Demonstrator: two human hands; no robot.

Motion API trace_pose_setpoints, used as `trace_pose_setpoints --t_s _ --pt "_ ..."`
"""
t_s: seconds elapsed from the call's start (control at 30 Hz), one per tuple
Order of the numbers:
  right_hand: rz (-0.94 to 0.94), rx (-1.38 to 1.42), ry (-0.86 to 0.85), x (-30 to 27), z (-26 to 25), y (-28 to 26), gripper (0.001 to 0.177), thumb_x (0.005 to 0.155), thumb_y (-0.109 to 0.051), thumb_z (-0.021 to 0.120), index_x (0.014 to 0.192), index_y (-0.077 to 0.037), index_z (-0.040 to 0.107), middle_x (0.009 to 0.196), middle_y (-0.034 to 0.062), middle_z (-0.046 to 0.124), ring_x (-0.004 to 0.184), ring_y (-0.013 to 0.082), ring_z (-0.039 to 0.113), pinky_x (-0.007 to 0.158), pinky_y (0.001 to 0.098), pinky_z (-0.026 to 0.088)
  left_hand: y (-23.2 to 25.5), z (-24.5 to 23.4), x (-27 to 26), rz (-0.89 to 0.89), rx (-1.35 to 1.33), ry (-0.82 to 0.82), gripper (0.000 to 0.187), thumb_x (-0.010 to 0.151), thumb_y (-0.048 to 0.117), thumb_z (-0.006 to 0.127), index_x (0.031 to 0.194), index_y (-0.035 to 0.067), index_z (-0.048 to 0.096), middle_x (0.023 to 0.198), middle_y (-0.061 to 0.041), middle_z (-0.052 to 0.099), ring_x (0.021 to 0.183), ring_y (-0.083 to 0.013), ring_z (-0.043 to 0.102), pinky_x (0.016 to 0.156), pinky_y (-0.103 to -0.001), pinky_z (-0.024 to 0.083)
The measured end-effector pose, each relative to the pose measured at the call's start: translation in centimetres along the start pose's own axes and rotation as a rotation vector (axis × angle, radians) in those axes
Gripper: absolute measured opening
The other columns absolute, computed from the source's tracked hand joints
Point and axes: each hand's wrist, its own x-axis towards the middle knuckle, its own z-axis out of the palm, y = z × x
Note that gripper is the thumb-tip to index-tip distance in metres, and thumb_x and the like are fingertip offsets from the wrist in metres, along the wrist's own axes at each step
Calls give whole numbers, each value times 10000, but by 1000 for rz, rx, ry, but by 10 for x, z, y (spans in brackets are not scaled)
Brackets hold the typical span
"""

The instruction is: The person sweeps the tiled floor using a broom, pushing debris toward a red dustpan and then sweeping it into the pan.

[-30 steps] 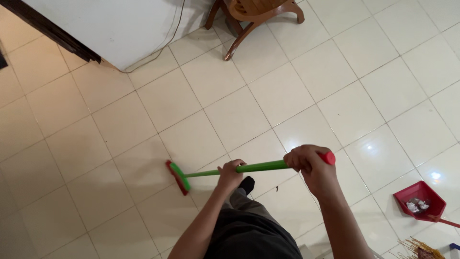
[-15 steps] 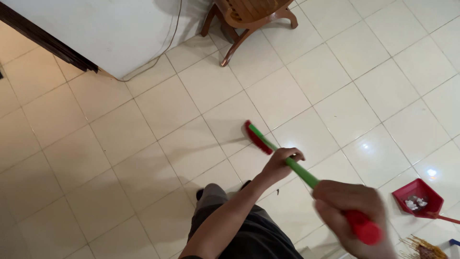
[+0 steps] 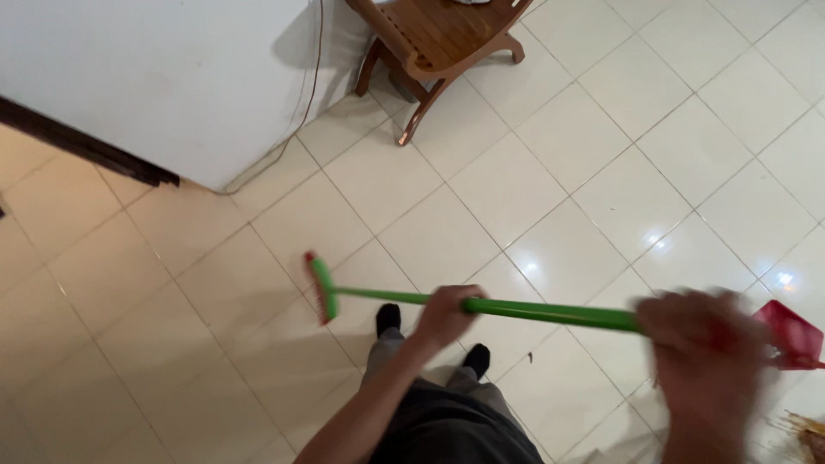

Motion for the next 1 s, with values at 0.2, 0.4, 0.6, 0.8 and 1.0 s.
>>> trace_pose_setpoints --t_s 0.2,0.4,0.6,0.8,1.0 --pt "-64 -438 -91 19 88 197 97 996 -39 502 903 -12 496 776 100 585 817 233 663 1101 517 416 -171 -95 -21 -277 344 33 113 868 112 696 913 159 788 766 -80 761 740 -246 698 767 -491 469" --pt "239 -267 -2 -10 126 227 344 1033 -59 524 690 -33 552 735 98 581 794 227 622 1025 506 491 -252 -100 -15 -180 248 44 134 870 63 660 863 132 775 877 -97 749 822 -252 708 753 -412 561" --pt "-88 -269 61 -29 136 98 320 992 23 489 682 -44 525 681 91 529 687 220 529 883 470 545 -133 -27 44 56 -122 -198 206 872 -43 592 900 76 758 860 -97 752 796 -234 709 727 -384 548" --pt "-34 -783 395 -75 183 66 171 920 56 532 838 74 682 725 185 658 711 243 628 688 361 514 -69 8 86 253 -248 -341 125 992 105 661 905 60 738 907 -83 740 894 -238 697 791 -378 551" --pt "-181 -1047 148 -83 217 77 77 835 37 644 819 102 682 847 156 767 745 198 701 678 294 560 -63 5 106 243 -171 -462 149 1011 178 645 947 81 738 900 -72 729 846 -232 705 807 -393 578"
